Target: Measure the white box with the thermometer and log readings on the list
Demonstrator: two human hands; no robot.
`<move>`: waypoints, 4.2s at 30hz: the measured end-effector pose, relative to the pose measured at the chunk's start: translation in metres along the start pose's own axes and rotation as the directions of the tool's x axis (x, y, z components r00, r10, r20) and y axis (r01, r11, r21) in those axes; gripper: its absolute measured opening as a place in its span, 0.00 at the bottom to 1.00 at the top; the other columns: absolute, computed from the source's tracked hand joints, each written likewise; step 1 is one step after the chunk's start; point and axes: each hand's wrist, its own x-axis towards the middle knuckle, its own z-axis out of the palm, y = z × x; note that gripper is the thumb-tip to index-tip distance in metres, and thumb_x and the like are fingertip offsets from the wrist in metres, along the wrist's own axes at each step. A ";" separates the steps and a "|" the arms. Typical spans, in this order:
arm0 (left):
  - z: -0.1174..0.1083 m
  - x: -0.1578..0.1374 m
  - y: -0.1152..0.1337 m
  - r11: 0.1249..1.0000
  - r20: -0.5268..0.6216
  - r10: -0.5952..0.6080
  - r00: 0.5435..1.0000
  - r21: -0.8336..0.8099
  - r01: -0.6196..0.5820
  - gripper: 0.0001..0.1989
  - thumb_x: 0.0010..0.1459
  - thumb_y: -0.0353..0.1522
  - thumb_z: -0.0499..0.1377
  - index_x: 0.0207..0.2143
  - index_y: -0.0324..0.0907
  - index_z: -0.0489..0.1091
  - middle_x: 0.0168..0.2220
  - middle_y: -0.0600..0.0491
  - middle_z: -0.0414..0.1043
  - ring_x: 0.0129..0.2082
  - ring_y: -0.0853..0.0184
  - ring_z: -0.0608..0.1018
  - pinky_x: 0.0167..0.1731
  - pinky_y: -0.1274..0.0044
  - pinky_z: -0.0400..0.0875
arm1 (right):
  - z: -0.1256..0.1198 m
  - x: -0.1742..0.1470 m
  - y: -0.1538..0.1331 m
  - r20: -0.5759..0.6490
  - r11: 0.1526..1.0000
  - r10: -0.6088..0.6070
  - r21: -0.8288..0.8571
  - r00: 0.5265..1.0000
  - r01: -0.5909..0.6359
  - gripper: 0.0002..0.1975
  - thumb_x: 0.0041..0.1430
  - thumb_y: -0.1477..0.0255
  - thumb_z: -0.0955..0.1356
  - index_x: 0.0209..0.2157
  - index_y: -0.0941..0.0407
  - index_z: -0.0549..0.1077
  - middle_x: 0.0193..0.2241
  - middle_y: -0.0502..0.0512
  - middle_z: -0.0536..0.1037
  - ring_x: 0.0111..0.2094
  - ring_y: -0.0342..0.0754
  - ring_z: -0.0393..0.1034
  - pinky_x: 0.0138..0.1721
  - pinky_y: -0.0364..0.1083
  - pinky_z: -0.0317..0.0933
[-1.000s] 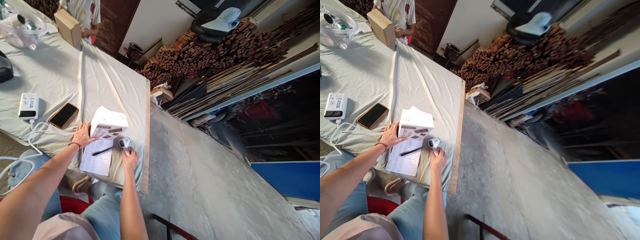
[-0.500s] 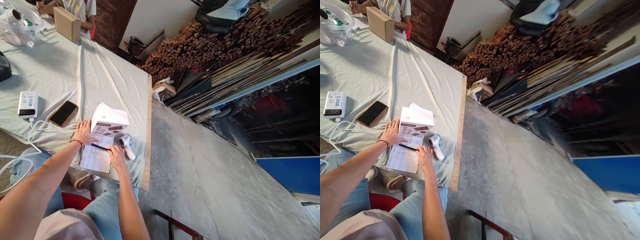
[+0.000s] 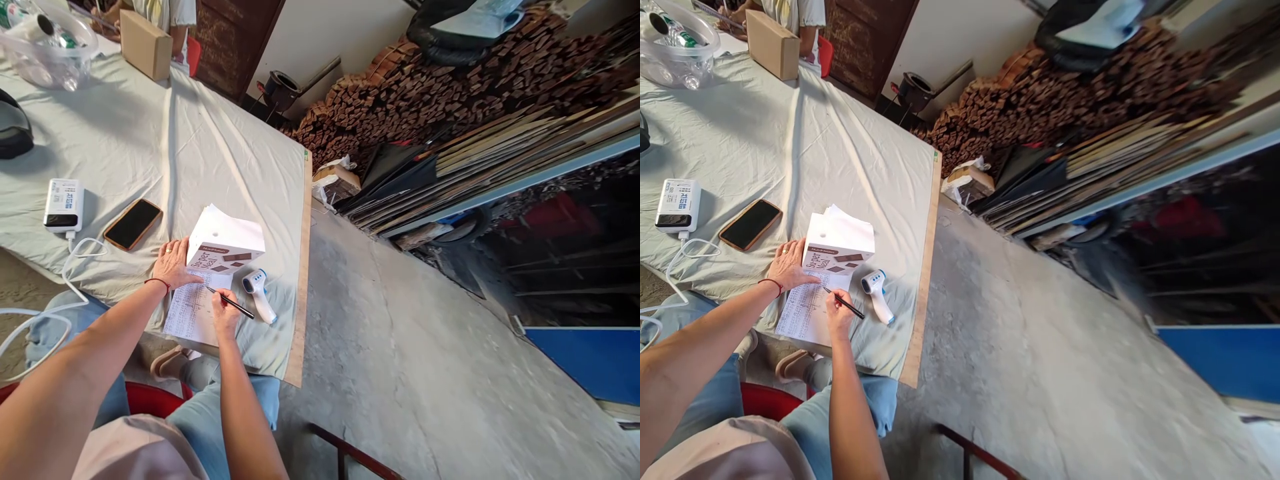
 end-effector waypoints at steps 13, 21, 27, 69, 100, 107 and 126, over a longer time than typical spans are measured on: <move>0.002 0.001 -0.001 1.000 -0.004 -0.007 1.000 -0.013 0.007 0.58 0.40 0.54 0.68 0.66 0.39 0.47 0.59 0.38 0.63 0.61 0.46 0.63 0.63 0.60 0.48 | -0.001 0.000 0.002 -0.011 1.000 -0.013 0.011 1.000 0.013 0.12 0.53 0.61 0.65 0.27 0.55 0.70 0.21 0.47 0.70 0.22 0.41 0.59 0.28 0.43 0.58; 0.003 0.001 -0.002 1.000 -0.015 0.001 1.000 -0.001 -0.001 0.58 0.40 0.55 0.67 0.65 0.37 0.48 0.59 0.38 0.63 0.62 0.46 0.62 0.63 0.61 0.48 | -0.001 0.000 0.001 -0.017 1.000 0.007 0.021 1.000 -0.007 0.11 0.52 0.61 0.65 0.27 0.55 0.70 0.21 0.48 0.71 0.22 0.42 0.60 0.27 0.43 0.59; 0.001 0.001 -0.001 1.000 -0.010 -0.005 1.000 -0.002 0.005 0.58 0.39 0.54 0.68 0.65 0.37 0.49 0.59 0.38 0.63 0.61 0.46 0.63 0.63 0.61 0.49 | -0.001 0.000 0.001 -0.039 1.000 -0.007 -0.007 0.999 0.006 0.12 0.54 0.60 0.65 0.28 0.55 0.69 0.22 0.49 0.71 0.23 0.42 0.61 0.29 0.44 0.60; -0.001 0.001 0.001 1.000 0.007 -0.016 1.000 0.027 0.016 0.56 0.40 0.54 0.67 0.65 0.37 0.49 0.59 0.38 0.64 0.61 0.48 0.64 0.63 0.62 0.49 | 0.000 0.000 0.009 -0.092 0.991 -0.113 -0.084 0.989 0.105 0.12 0.56 0.62 0.62 0.27 0.56 0.68 0.23 0.51 0.72 0.24 0.43 0.63 0.29 0.44 0.63; -0.004 -0.002 -0.015 0.973 -0.065 -0.053 0.996 -0.227 0.037 0.28 0.67 0.42 0.42 0.66 0.40 0.51 0.54 0.44 0.71 0.57 0.55 0.68 0.56 0.62 0.61 | -0.084 0.060 0.011 -0.075 0.851 0.095 -0.512 0.993 -0.119 0.22 0.52 0.57 0.68 0.43 0.58 0.74 0.36 0.63 0.77 0.40 0.57 0.71 0.39 0.50 0.61; -0.002 -0.001 -0.016 0.992 -0.061 -0.044 0.997 -0.121 0.037 0.29 0.68 0.41 0.40 0.67 0.38 0.50 0.55 0.41 0.69 0.58 0.53 0.68 0.56 0.61 0.61 | -0.017 0.070 -0.062 0.085 0.923 0.068 0.373 0.994 -0.095 0.27 0.53 0.44 0.66 0.32 0.57 0.72 0.26 0.53 0.74 0.28 0.45 0.68 0.29 0.43 0.62; 0.002 0.000 -0.015 0.997 -0.055 -0.037 0.998 -0.075 0.033 0.29 0.68 0.41 0.39 0.67 0.37 0.51 0.56 0.40 0.68 0.58 0.52 0.68 0.57 0.61 0.60 | 0.025 0.084 -0.087 0.166 0.808 0.118 0.557 0.979 -0.192 0.28 0.40 0.45 0.73 0.27 0.56 0.70 0.23 0.50 0.73 0.24 0.41 0.65 0.25 0.41 0.61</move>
